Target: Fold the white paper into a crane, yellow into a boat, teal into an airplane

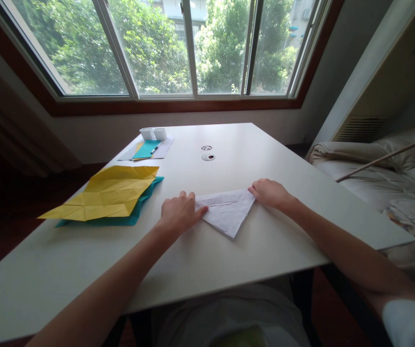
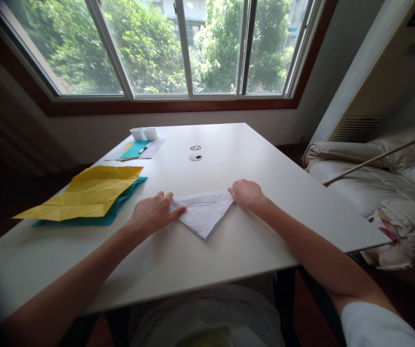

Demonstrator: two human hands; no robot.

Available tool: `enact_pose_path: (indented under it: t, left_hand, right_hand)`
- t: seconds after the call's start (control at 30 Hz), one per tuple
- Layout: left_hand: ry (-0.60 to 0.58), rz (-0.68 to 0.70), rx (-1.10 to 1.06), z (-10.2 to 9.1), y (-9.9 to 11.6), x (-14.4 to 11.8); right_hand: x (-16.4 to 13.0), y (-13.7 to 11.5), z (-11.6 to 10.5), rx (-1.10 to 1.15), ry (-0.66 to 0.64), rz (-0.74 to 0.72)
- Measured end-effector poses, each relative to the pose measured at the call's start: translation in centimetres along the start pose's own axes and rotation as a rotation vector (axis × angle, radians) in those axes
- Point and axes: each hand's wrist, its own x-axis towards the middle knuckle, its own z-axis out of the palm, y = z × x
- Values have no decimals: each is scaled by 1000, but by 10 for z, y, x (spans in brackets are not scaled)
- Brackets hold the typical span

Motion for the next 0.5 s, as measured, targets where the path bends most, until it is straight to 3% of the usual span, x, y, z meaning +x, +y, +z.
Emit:
enact_pose_path:
  t: [0.17, 0.37, 0.5]
  left_hand:
    - [4, 6, 9, -1, 0, 0]
    - [-14, 6, -11, 4, -8, 4]
    - [-16, 33, -34, 7, -16, 11]
  right_hand:
    - [2, 8, 2, 21, 22, -50]
    - [10, 34, -4, 257, -61, -503]
    - [12, 40, -5, 375, -90, -619]
